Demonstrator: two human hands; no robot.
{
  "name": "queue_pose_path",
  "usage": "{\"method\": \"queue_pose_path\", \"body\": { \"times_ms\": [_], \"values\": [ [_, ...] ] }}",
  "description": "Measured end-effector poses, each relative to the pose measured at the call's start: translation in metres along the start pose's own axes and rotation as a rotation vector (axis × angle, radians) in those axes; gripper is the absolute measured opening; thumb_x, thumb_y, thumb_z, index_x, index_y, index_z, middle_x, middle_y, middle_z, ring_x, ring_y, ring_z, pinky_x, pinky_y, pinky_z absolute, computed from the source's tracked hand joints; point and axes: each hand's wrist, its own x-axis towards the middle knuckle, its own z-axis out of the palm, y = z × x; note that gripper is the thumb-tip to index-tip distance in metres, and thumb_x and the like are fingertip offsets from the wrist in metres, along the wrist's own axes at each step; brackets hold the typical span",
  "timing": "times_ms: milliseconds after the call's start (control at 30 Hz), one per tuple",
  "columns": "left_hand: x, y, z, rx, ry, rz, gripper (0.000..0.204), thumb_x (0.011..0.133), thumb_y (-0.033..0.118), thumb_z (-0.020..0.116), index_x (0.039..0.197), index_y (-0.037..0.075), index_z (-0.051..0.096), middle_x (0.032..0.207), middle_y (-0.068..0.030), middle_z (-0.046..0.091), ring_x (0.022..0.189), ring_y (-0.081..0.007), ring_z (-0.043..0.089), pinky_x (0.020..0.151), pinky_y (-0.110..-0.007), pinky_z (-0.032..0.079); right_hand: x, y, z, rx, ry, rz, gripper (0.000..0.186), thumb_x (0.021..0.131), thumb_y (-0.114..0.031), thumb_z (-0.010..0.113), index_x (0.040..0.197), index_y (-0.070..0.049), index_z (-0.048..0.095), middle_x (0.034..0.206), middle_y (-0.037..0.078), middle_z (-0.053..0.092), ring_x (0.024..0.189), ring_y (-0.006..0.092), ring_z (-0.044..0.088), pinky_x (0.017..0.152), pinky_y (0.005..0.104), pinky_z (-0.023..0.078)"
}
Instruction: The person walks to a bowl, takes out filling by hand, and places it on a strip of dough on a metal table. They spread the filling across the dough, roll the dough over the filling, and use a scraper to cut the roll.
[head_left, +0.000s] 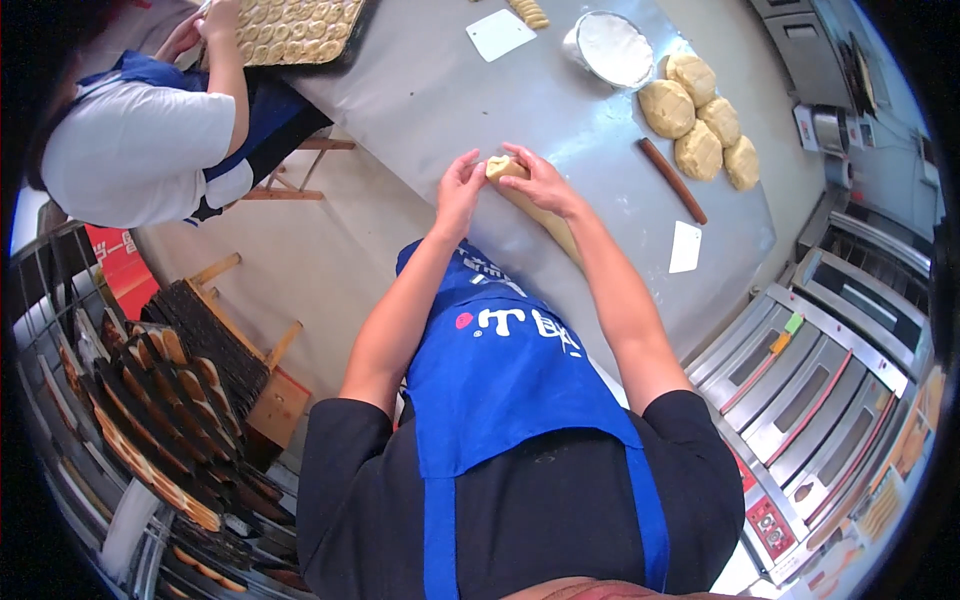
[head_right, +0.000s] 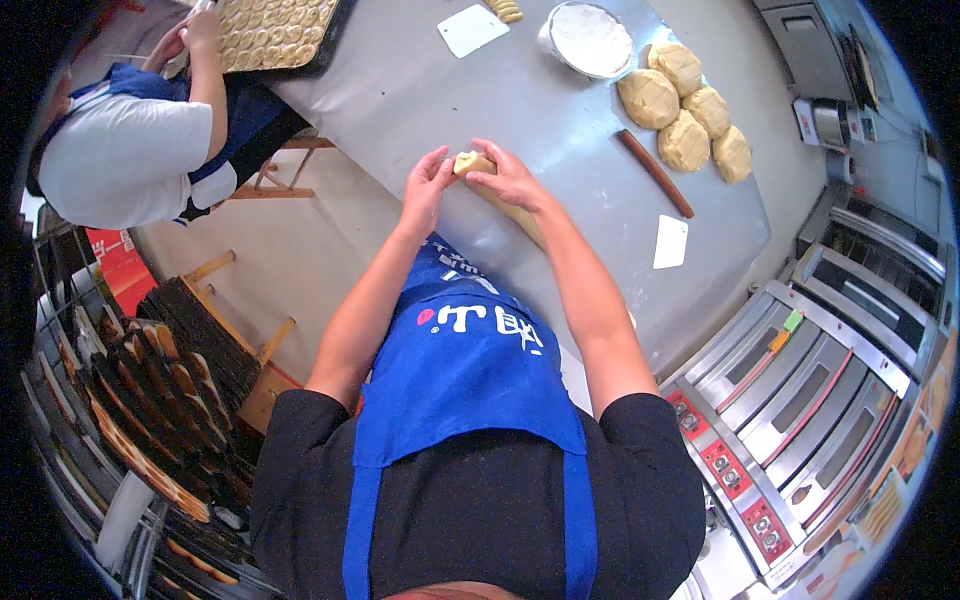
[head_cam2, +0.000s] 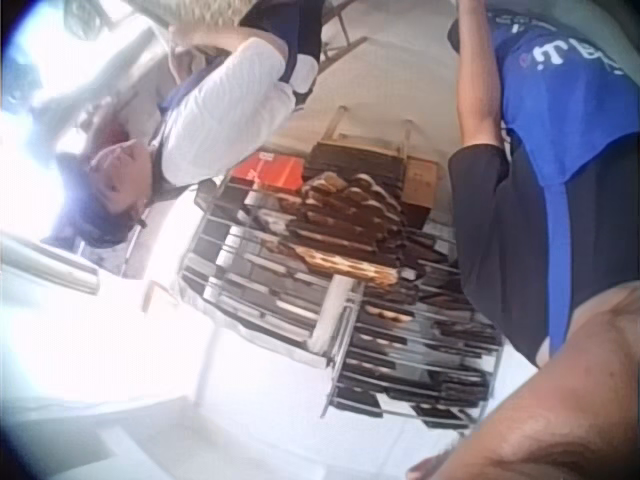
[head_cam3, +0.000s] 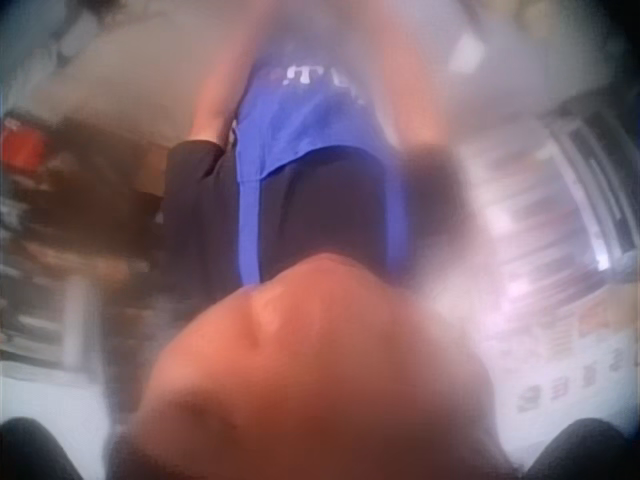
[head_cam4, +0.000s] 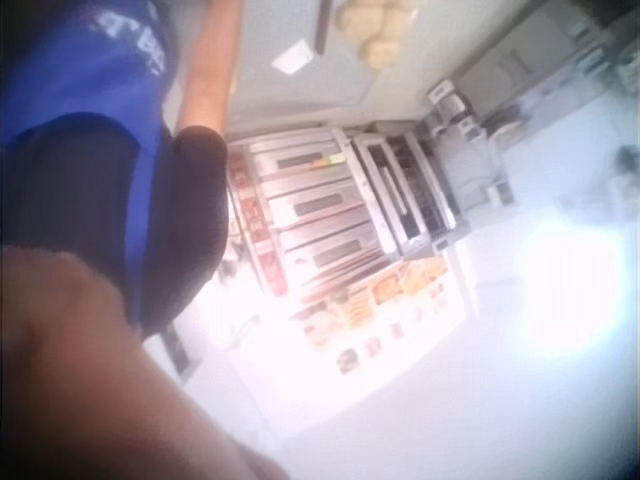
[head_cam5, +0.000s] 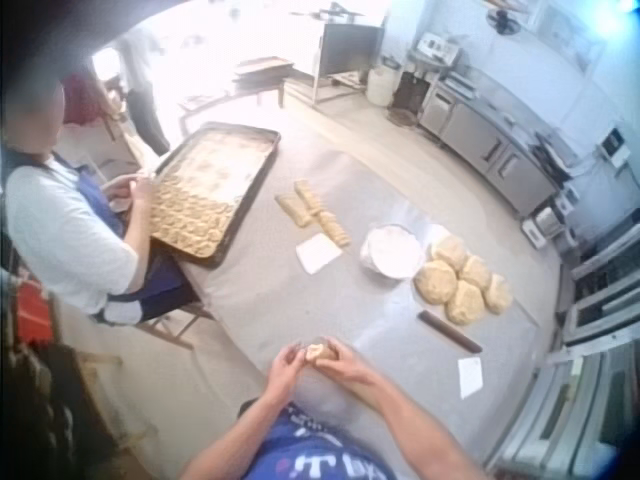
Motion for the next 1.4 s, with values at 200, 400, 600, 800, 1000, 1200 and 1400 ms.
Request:
{"method": "queue_pose_path", "body": {
  "times_ms": [200,400,600,800,1000,1200,1400],
  "values": [
    [0.007,0.000,0.005,0.226,-0.038,0.026,0.042,0.100,0.011,0.077,0.138,-0.006,0.066,0.127,-0.0147,0.074,0.115,-0.0175,0.071,0.102,-0.031,0.057,-0.008,-0.007,0.007,-0.308,0.058,-0.074,0.045,0.095,-0.026,0.079,0.134,-0.006,0.070,0.129,0.017,0.072,0.123,0.0304,0.067,0.106,0.0399,0.052],
    [0.016,0.003,0.011,0.432,-0.030,0.072,0.037,0.100,0.012,0.078,0.132,-0.004,0.071,0.123,-0.0119,0.077,0.112,-0.0185,0.073,0.099,-0.032,0.058,0.004,0.007,-0.001,-0.695,0.065,-0.303,0.059,0.101,-0.037,0.071,0.146,-0.001,0.060,0.141,0.023,0.062,0.133,0.0409,0.057,0.113,0.0509,0.046],
    [0.026,0.006,0.064,1.246,0.059,0.595,0.055,0.103,0.027,0.067,0.150,0.001,0.058,0.156,-0.0261,0.055,0.150,-0.0422,0.045,0.127,-0.055,0.032,-0.036,0.017,-0.006,-0.806,0.524,-0.372,0.070,0.108,-0.041,0.058,0.157,0.007,0.043,0.160,0.031,0.046,0.149,0.0465,0.045,0.121,0.0529,0.039],
    [0.043,-0.004,0.106,1.724,-0.272,0.906,0.077,0.103,0.048,0.062,0.165,0.007,0.041,0.175,-0.0245,0.027,0.165,-0.0434,0.016,0.134,-0.058,0.009,-0.178,0.045,-0.053,-1.027,1.066,-0.094,0.075,0.110,-0.045,0.051,0.165,0.003,0.033,0.173,0.028,0.027,0.162,0.0463,0.024,0.130,0.0599,0.021],
    [0.045,-0.035,0.151,1.954,-0.342,0.925,0.080,0.104,0.045,0.060,0.166,0.001,0.035,0.175,-0.0280,0.023,0.165,-0.0443,0.012,0.133,-0.059,0.002,-0.329,0.123,-0.094,-0.948,1.424,0.340,0.077,0.108,-0.036,0.058,0.167,0.003,0.027,0.175,0.030,0.020,0.162,0.0500,0.020,0.130,0.0608,0.021],
    [-0.004,-0.103,0.271,1.779,-0.664,0.989,0.079,0.107,0.042,0.057,0.166,-0.003,0.032,0.175,-0.0302,0.021,0.165,-0.0460,0.012,0.133,-0.061,0.004,-0.413,0.198,-0.077,-0.577,1.770,0.547,0.070,0.112,-0.035,0.054,0.164,0.006,0.031,0.172,0.032,0.027,0.160,0.0493,0.026,0.128,0.0561,0.028],
    [-0.056,-0.165,0.278,1.964,-0.963,0.843,0.078,0.104,0.047,0.060,0.166,0.005,0.037,0.174,-0.0259,0.028,0.164,-0.0440,0.016,0.133,-0.061,0.009,-0.439,0.211,-0.086,-0.115,1.696,0.481,0.064,0.112,-0.033,0.054,0.161,0.005,0.036,0.164,0.029,0.043,0.149,0.0453,0.046,0.122,0.0478,0.041]
  ]
}}
